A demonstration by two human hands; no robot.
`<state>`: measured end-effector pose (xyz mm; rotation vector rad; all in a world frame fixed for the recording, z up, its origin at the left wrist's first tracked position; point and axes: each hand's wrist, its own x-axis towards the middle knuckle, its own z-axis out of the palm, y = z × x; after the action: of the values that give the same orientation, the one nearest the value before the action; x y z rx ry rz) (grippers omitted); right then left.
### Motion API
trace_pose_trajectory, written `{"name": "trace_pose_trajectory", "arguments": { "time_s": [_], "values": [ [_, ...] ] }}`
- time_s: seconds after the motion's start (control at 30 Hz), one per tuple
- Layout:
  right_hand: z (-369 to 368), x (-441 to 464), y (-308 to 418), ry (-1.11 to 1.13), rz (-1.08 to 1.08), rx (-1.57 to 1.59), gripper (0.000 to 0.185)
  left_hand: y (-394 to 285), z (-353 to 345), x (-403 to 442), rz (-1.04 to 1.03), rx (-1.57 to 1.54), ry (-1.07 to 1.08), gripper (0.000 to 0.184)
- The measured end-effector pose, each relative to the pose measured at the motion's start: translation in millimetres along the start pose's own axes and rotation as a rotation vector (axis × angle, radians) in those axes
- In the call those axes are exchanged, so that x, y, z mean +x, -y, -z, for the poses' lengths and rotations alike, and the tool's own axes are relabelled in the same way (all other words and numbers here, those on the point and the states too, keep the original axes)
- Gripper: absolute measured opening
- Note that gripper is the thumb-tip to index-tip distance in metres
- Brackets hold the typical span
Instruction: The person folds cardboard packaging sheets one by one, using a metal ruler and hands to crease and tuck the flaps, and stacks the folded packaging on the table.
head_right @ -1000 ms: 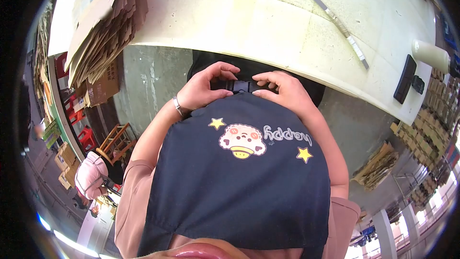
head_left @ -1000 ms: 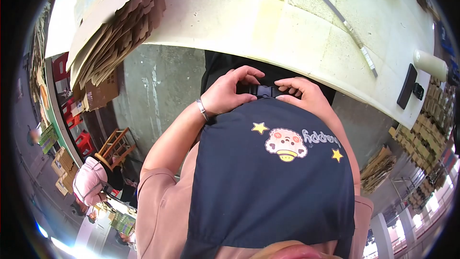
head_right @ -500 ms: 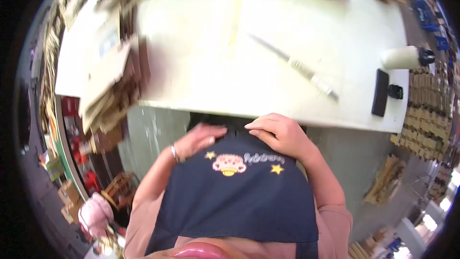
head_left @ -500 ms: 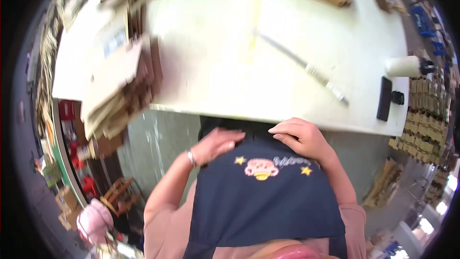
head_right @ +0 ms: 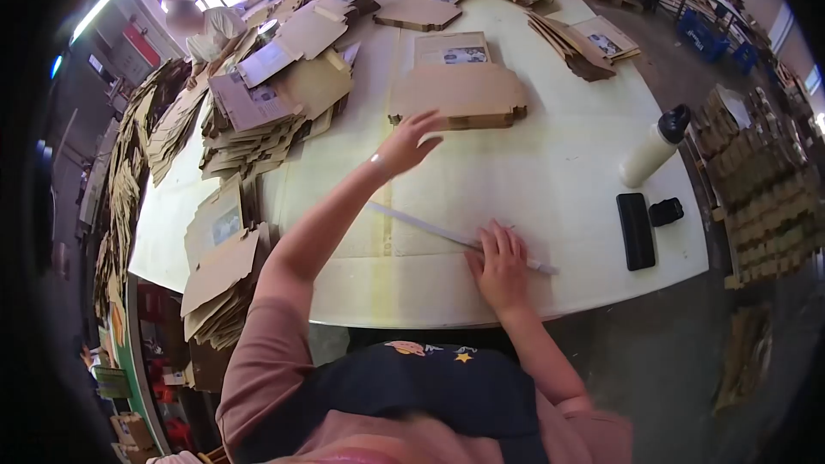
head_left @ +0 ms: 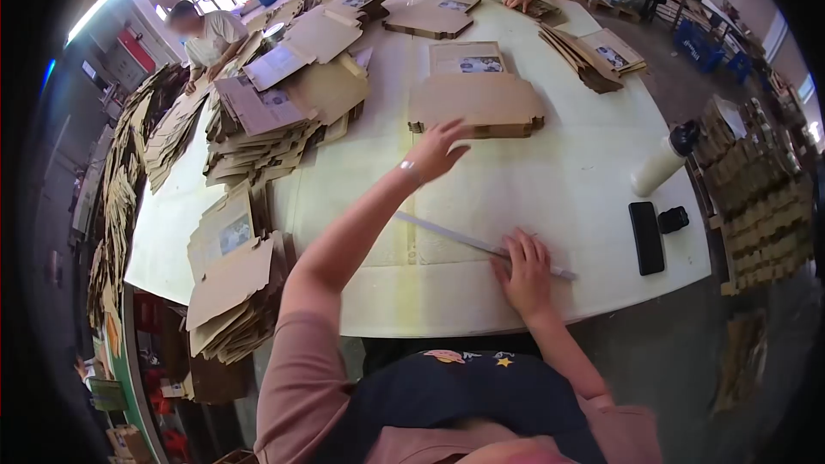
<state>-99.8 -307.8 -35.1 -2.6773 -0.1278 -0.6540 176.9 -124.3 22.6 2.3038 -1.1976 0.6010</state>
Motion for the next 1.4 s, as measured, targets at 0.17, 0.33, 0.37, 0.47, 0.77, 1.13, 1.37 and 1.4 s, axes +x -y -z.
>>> {"name": "trace_pose_trajectory", "arguments": {
  "time_s": [0.17,0.33,0.37,0.47,0.77,1.13,1.37,1.4],
  "values": [
    [-5.8,-0.8,-6.7,-0.093,-0.088,0.097,0.035,58.2,-67.0,59.3,0.33,0.227,0.545,0.032],
    [-0.8,1.0,-3.8,-0.055,-0.072,0.088,0.026,43.5,-13.2,91.7,0.238,0.172,0.612,0.028],
    [-0.8,3.3,-4.3,-0.079,-0.056,0.097,0.024,43.6,-8.5,96.8,0.284,0.254,0.565,0.027],
    [-4.6,1.9,-5.9,-0.142,-0.03,0.03,0.018,-15.4,59.3,96.5,0.277,0.495,0.397,0.032],
    [65.7,-51.1,-92.1,0.052,-0.424,-0.182,0.021,-145.9,153.0,-156.5,-0.178,0.386,0.175,0.053],
    [123.2,-33.1,-67.3,0.335,-0.61,0.229,0.019,-111.3,112.8,-242.8,0.201,0.045,0.393,0.052],
    [198.5,-5.9,-86.7,0.545,-0.371,-0.049,0.019,-85.9,80.8,-242.9,0.25,0.203,0.446,0.067],
    [205.3,-3.1,-94.6,0.549,-0.378,-0.054,0.019,-85.4,80.9,-242.1,0.245,0.203,0.442,0.066]
  ]
}}
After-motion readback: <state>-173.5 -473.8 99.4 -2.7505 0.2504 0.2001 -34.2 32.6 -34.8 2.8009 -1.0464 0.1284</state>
